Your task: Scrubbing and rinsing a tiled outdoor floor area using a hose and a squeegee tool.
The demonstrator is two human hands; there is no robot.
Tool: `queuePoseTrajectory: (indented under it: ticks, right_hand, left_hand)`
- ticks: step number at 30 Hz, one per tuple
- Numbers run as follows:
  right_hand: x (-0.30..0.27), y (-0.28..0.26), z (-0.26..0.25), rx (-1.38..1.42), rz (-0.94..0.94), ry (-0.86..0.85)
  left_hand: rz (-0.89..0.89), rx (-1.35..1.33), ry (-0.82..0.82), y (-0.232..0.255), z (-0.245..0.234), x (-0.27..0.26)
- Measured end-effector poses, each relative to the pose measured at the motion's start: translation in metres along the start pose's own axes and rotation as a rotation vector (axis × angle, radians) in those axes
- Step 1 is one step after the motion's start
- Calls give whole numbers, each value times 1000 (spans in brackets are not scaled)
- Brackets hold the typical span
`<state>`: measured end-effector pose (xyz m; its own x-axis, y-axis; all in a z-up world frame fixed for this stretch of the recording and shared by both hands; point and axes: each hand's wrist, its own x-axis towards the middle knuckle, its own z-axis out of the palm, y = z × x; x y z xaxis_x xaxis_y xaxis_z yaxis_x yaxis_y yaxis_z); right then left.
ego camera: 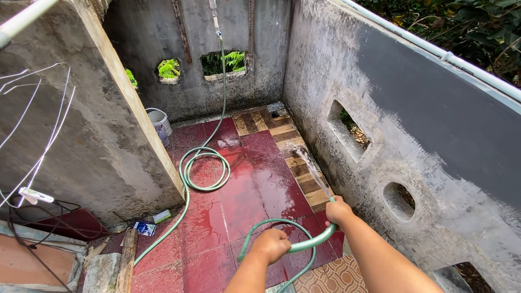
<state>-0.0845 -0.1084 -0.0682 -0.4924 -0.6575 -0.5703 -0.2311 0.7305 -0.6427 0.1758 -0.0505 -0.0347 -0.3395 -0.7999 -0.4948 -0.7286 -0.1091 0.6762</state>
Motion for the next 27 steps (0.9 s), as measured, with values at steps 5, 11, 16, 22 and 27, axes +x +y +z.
queuePoseTrajectory:
  ticks: [5,11,16,22,27]
  right_hand:
    - [8,6,0,-26,87,-2]
    - [26,20,3,-62,147,3]
    - [4,5,0,-66,88,14]
    - [12,15,-1,-61,87,6]
    - [25,37,-2,-35,131,6]
  left_hand:
    - [-26,-22,-20,6,-4,-1]
    - [-16,4,-33,8,-5,-2]
    - [-9,9,-32,4,-2,2]
    - [15,42,-31,6,-1,1]
    - [13,40,-53,7,1,1]
